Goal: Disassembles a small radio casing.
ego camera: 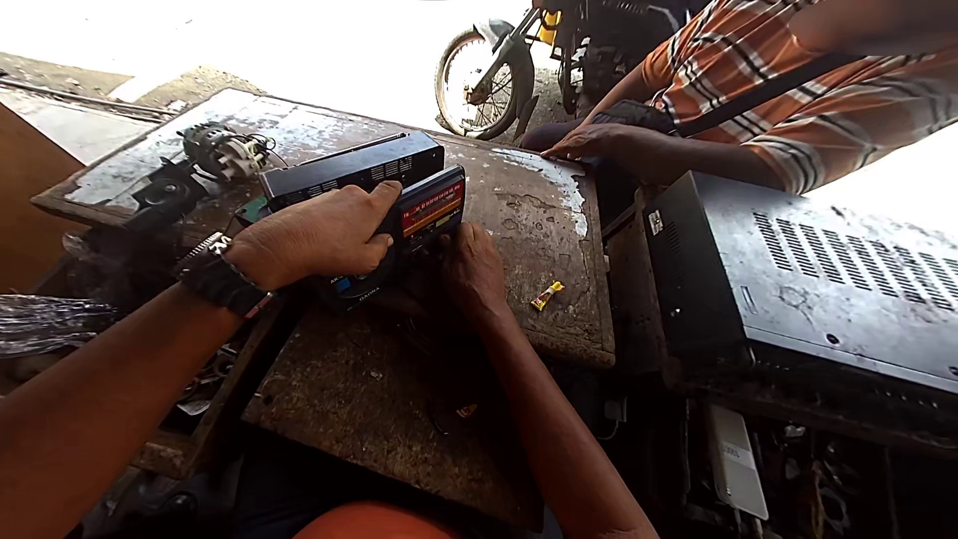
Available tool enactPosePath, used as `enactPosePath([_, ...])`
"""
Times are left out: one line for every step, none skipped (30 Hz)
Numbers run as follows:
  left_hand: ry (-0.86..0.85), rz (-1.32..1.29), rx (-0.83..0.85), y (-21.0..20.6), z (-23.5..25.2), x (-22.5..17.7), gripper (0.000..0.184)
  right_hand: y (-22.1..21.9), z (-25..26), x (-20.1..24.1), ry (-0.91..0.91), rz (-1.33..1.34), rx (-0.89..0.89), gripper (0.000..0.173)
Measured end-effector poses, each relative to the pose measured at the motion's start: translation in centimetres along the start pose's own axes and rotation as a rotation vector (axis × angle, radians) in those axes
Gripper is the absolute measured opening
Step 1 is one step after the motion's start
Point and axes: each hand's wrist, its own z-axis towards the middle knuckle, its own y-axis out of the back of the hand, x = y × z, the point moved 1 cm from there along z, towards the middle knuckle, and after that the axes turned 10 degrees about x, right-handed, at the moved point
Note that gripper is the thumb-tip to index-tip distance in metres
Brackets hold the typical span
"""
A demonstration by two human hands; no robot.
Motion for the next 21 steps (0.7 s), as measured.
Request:
enactPosePath([0.004,-0.001,0.000,0.01,0.01,-0.02,0.066,0.03,0.00,0.02,0.003,-0.003,0.000,0.031])
enactPosePath([0.004,-0.002,0.001,0.03,-0.02,-0.04,0.067,0.07,0.00,0.06,0.003,-0.001,0.000,0.030])
enactPosePath([0.000,0.001,0.002,0.06,-0.04,-0.04,0.067,0.14,0.00,0.11,0.000,0.003,0.003,0.029])
enactPosePath([-0.004,-0.001,0.001,0.10,-0.06,-0.05,0.067,0.20,0.03,0.13,-0.005,0.006,0.006,0.028])
enactPosePath([-0.005,-0.001,0.001,0.13,-0.08,-0.05,0.066,0.24,0.04,0.15,-0.009,0.008,0.009,0.028])
enactPosePath([-0.005,-0.002,0.001,0.12,-0.07,-0.05,0.065,0.24,0.00,0.15,-0.011,0.011,0.008,0.028])
enactPosePath([-0.004,-0.002,0.001,0.08,-0.04,-0.03,0.065,0.22,-0.04,0.14,-0.010,0.012,0.005,0.027])
enactPosePath([-0.001,0.001,0.002,0.04,0.00,-0.01,0.064,0.19,-0.05,0.12,-0.010,0.011,0.001,0.026])
enactPosePath([0.003,0.003,0.001,0.00,0.05,0.03,0.064,0.17,-0.04,0.10,-0.008,0.009,-0.004,0.026])
enactPosePath([0.006,0.004,0.003,-0.01,0.07,0.06,0.065,0.19,-0.04,0.10,-0.005,0.011,-0.007,0.025])
enactPosePath([0.007,0.005,0.002,-0.01,0.07,0.08,0.065,0.21,-0.06,0.10,-0.002,0.013,-0.010,0.025])
enactPosePath([0.007,0.007,-0.001,-0.03,0.07,0.08,0.064,0.23,-0.07,0.08,0.001,0.015,-0.011,0.025])
enactPosePath([0.005,0.005,-0.003,-0.02,0.08,0.06,0.064,0.28,-0.05,0.07,0.000,0.019,-0.006,0.025])
enactPosePath([-0.001,0.005,-0.004,0.00,0.07,0.04,0.064,0.30,0.05,0.07,-0.004,0.021,-0.001,0.025])
enactPosePath([-0.006,0.008,-0.004,0.01,0.06,0.04,0.065,0.23,0.26,0.02,-0.012,0.022,0.004,0.025])
enactPosePath([-0.008,0.009,-0.005,0.02,0.08,0.04,0.065,0.05,0.60,-0.09,-0.022,0.022,0.003,0.026])
enactPosePath([-0.009,0.011,-0.005,0.02,0.12,0.09,0.065,-0.05,0.82,-0.14,-0.028,0.022,0.002,0.026])
enactPosePath([-0.005,0.013,-0.006,-0.02,0.18,0.17,0.066,-0.05,0.89,-0.14,-0.029,0.019,0.000,0.026])
enactPosePath([-0.002,0.012,-0.007,-0.03,0.20,0.21,0.065,0.02,0.85,-0.11,-0.028,0.018,0.001,0.027])
enactPosePath([0.002,0.009,-0.009,-0.03,0.20,0.21,0.064,0.13,0.68,-0.04,-0.026,0.016,0.003,0.028])
enactPosePath([0.005,0.004,-0.005,-0.03,0.16,0.17,0.064,0.25,0.39,0.08,-0.021,0.015,0.006,0.028])
